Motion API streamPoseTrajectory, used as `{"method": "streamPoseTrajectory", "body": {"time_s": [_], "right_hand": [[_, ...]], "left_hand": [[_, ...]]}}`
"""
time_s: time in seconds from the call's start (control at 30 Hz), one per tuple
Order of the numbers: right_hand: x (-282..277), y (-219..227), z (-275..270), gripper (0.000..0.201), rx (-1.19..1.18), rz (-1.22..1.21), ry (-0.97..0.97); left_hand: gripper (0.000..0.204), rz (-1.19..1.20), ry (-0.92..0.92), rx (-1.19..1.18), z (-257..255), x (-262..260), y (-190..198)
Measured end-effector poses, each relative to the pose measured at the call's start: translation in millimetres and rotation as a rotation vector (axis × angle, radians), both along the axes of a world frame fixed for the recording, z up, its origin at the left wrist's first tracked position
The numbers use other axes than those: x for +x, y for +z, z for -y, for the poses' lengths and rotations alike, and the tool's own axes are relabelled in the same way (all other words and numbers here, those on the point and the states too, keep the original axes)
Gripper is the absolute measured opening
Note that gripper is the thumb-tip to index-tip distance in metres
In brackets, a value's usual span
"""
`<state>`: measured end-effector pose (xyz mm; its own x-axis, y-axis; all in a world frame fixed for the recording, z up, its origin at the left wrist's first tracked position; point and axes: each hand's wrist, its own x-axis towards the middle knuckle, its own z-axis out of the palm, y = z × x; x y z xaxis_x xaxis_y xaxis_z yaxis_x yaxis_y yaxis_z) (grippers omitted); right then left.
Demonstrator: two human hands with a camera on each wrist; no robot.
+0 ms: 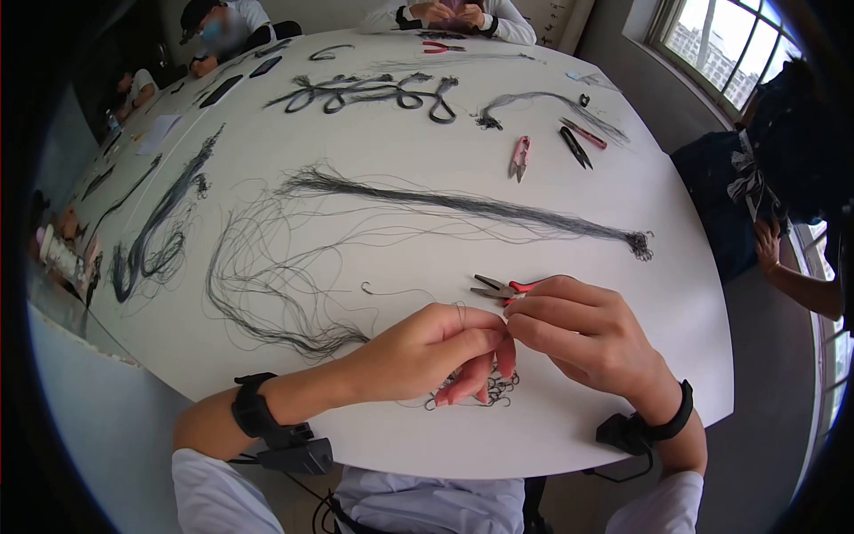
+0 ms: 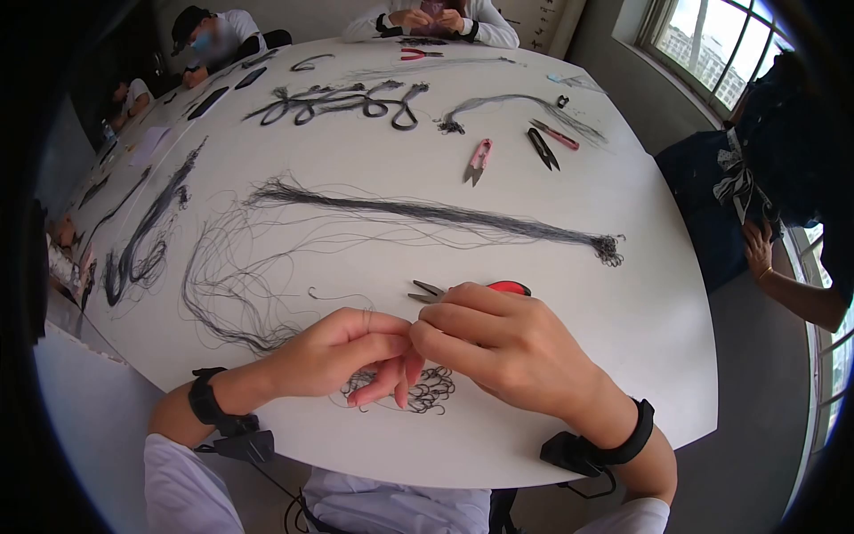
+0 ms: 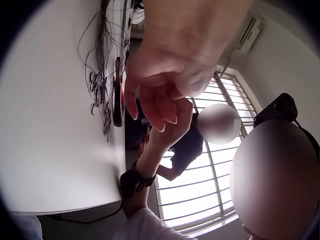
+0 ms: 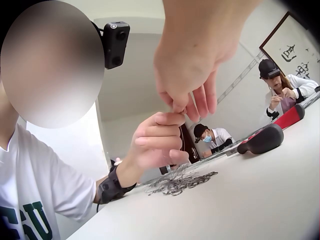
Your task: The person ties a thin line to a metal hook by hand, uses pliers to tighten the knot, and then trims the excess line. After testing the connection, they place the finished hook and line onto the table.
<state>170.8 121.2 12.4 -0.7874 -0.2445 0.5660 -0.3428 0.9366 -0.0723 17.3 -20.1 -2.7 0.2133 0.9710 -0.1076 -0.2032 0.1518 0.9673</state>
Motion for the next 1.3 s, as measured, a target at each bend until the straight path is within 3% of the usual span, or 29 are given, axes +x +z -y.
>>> {"method": "streamPoseTrajectory", "body": {"time_s": [0.17,0.37,0.43,0.5,0.57,0.67,0.77,0.97,1.17,1.3], "right_hand": [[1,2,2,0.025,0.049,-0.012,-0.005],[1,3,4,0.025,0.026,-0.056,-0.054],[1,8,3,0.023,0.011,-0.104,-0.163],[2,9,3,0.021,-0.005,-0.124,-0.239],[2,9,1,0.019,-0.020,-0.150,-0.315],[0,6,-1,0.012,-0.093,-0.106,-0.409],[-6,-4,1,0.011,-0.268,-0.069,-0.386],[-16,-21,28,0.012,-0.207,0.029,-0.211],[-21,-31,43,0.014,-0.305,0.064,-0.085],[-15,-32,54,0.017,-0.346,0.071,0.023]], "left_hand": [[0.029,0.093,-0.013,-0.130,3,1,7],[0.033,-0.101,-0.049,-0.027,2,-2,1],[0.038,0.034,0.208,0.231,-1,5,-8],[0.045,0.009,0.161,0.277,-3,-7,-2],[0.050,0.135,0.289,0.402,-3,-8,14],[0.054,0.188,0.229,0.473,2,-12,35],[0.054,0.280,0.154,0.505,7,-6,54],[0.050,0.599,0.202,0.539,-2,7,68],[0.041,0.571,0.373,0.617,-16,8,72],[0.038,0.285,0.551,0.656,-31,-4,55]]}}
